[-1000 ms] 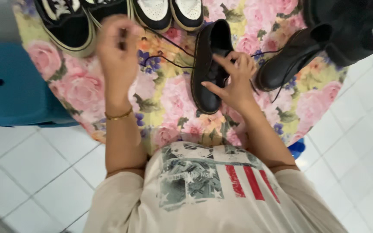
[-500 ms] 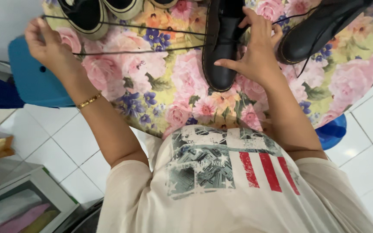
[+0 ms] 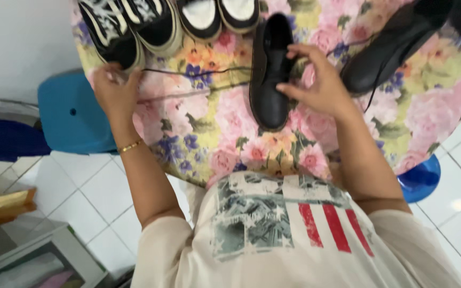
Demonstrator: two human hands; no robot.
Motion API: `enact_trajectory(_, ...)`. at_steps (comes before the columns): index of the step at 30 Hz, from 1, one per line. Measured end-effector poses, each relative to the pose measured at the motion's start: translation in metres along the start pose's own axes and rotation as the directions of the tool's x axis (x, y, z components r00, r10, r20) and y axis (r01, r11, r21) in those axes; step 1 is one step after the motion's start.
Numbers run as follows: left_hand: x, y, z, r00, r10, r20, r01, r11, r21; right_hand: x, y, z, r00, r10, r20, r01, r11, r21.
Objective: The person removes the laces from a black shoe, then re-laces it by threading the laces through the eyelets and tying a knot. The person repeats this process on a second black shoe.
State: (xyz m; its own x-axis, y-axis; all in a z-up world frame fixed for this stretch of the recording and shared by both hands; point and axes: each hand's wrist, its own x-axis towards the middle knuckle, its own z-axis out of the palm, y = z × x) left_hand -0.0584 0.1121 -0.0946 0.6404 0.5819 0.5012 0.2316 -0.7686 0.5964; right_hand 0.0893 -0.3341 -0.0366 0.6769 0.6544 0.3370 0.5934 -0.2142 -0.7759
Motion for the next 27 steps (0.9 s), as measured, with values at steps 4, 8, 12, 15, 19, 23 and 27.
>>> enact_trajectory(4, 0.006, 0.053, -0.018, 0.999, -0.002, -0.041, -0.005, 0.984, -0.179, 0.0, 0.014, -0.004, 1.0, 0.021, 0.015, -0.022, 0.995, 0.099)
enact_trajectory(8, -0.009, 0.123, -0.007, 0.982, 0.029, 0.189, 0.117, 0.694, -0.71, 0.001, 0.01, -0.004, 0.99, 0.046, -0.13, -0.021, 0.982, 0.187)
enact_trajectory(12, -0.042, 0.194, 0.037, 0.853, 0.385, 0.353, 0.089, 0.56, -0.824, -0.006, -0.018, 0.003, 0.982, 0.09, -0.167, -0.056, 0.978, 0.203)
enact_trajectory(15, -0.073, 0.239, 0.073, 0.798, 0.453, 0.398, 0.087, 0.567, -0.819, -0.015, -0.042, 0.017, 0.988, 0.035, -0.149, -0.011, 0.987, 0.158)
enact_trajectory(19, -0.088, 0.255, 0.094, 0.731, 0.472, 0.492, 0.401, 0.286, -0.87, -0.016, -0.046, 0.031, 0.974, 0.081, -0.212, -0.059, 0.993, 0.105)
enact_trajectory(23, -0.09, 0.252, 0.101, 0.698, 0.501, 0.511, 0.515, 0.145, -0.845, -0.01, -0.029, 0.041, 0.954, 0.221, -0.201, -0.127, 0.909, 0.397)
enact_trajectory(27, -0.097, 0.247, 0.095, 0.72, 0.498, 0.483, 0.344, 0.348, -0.872, -0.018, -0.016, 0.044, 0.97, 0.161, -0.184, -0.097, 0.944, 0.314)
